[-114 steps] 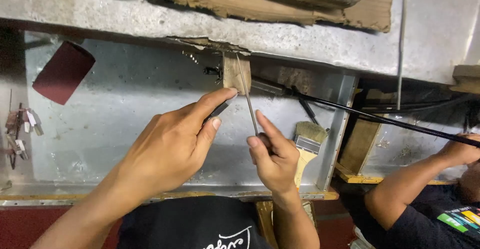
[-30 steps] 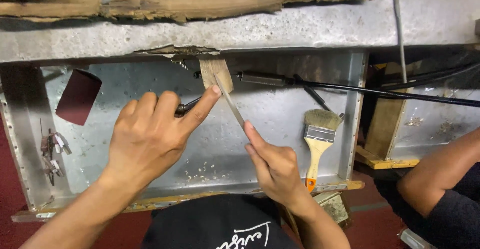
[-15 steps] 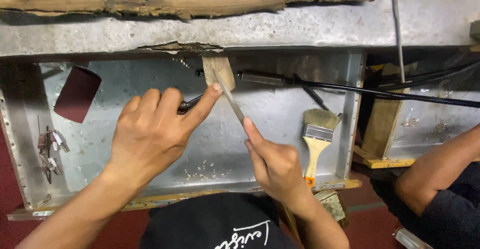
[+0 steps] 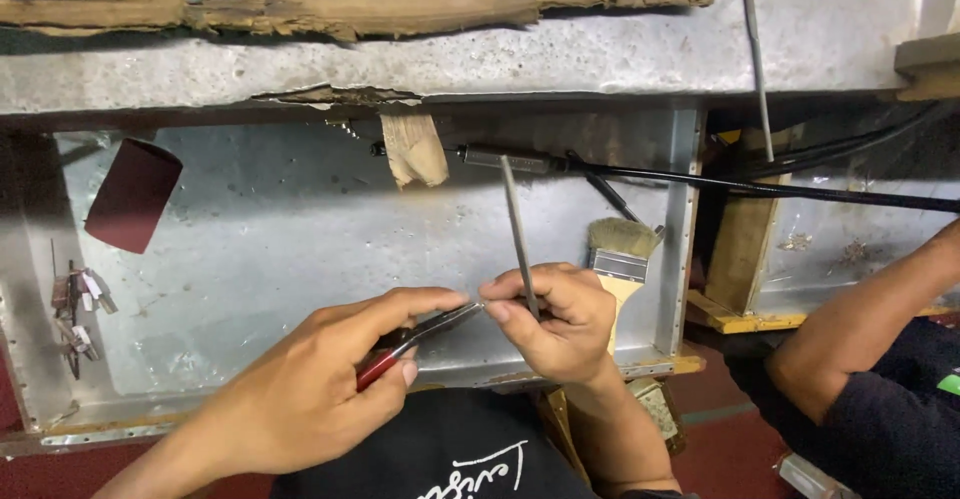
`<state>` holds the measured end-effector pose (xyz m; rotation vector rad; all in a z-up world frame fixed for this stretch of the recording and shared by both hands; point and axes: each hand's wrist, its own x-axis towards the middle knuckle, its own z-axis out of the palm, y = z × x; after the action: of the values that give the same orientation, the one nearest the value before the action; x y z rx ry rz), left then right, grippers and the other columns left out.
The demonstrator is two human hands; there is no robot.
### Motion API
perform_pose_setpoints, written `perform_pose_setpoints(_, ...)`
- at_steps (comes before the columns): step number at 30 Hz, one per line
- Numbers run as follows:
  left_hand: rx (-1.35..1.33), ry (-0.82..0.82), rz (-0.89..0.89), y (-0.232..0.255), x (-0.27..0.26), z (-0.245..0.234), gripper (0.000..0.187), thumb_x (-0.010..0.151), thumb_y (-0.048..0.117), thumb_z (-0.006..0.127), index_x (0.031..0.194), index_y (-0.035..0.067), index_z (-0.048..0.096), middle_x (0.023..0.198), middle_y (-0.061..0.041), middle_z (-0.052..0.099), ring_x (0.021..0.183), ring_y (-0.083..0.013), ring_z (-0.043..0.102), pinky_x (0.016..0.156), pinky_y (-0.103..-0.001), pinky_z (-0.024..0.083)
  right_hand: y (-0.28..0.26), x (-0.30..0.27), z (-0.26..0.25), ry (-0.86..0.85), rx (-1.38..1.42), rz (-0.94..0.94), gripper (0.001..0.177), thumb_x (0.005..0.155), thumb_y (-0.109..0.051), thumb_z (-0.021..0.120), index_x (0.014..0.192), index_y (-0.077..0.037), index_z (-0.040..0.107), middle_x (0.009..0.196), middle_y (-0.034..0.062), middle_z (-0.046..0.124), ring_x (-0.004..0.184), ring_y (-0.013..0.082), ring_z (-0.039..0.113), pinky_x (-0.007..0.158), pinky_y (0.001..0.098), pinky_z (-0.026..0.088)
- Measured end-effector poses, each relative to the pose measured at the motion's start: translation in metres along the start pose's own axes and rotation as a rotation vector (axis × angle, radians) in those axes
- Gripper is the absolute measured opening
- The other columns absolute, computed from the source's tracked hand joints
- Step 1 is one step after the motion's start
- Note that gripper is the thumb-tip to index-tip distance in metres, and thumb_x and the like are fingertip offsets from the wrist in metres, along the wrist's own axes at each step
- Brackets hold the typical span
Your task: Filing and shaping a small metal jewelry component using a hand file and pliers at a workbench.
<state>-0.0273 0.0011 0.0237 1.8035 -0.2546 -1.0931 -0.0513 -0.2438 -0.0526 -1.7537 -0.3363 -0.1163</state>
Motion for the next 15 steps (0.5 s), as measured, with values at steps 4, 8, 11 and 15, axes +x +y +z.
perform_pose_setpoints(4, -0.041, 0.078, 0.175, -0.006, 0.003, 0.01, 0.061, 0.087, 0.011, 0.055, 0.145, 0.027, 0.056, 0.127, 0.008, 0.078, 0.052, -0.0108, 0.056, 0.06, -0.028, 0.052, 0.005, -0.009, 0.006, 0.067, 0.029, 0.013, 0.016, 0.093, -0.014, 0.072, 0.097, 0.002, 0.07, 0.083, 0.0097, 0.075, 0.047, 0.0053, 0.052, 0.044, 0.0174, 0.043)
perform_pose_setpoints(8, -0.114, 0.121, 0.27, -0.009, 0.004, 0.017, 0.058, 0.089, 0.007, 0.054, 0.146, 0.017, 0.055, 0.136, 0.0, 0.072, 0.093, -0.0107, 0.069, 0.083, -0.026, 0.056, 0.004, -0.011, 0.01, 0.12, 0.012, 0.047, 0.018, 0.094, -0.019, 0.071, 0.095, 0.0, 0.07, 0.077, 0.0059, 0.073, 0.046, 0.005, 0.048, 0.043, 0.0181, 0.039)
perform_pose_setpoints(11, -0.155, 0.128, 0.268, -0.009, 0.005, 0.02, 0.057, 0.09, 0.007, 0.054, 0.147, 0.015, 0.055, 0.136, 0.001, 0.071, 0.087, -0.0081, 0.069, 0.082, -0.025, 0.056, 0.003, -0.012, 0.011, 0.124, 0.025, 0.061, 0.017, 0.095, -0.017, 0.07, 0.095, 0.0, 0.069, 0.075, 0.0057, 0.072, 0.047, 0.0053, 0.048, 0.044, 0.0185, 0.038)
perform_pose_setpoints(15, 0.008, 0.281, 0.432, -0.017, 0.008, 0.027, 0.057, 0.086, 0.002, 0.057, 0.143, 0.007, 0.054, 0.143, -0.014, 0.066, 0.13, -0.027, 0.067, 0.107, -0.035, 0.051, 0.001, -0.011, 0.012, 0.126, 0.006, 0.075, 0.015, 0.093, -0.014, 0.07, 0.095, 0.001, 0.069, 0.075, 0.0068, 0.072, 0.048, 0.0062, 0.052, 0.046, 0.0187, 0.041)
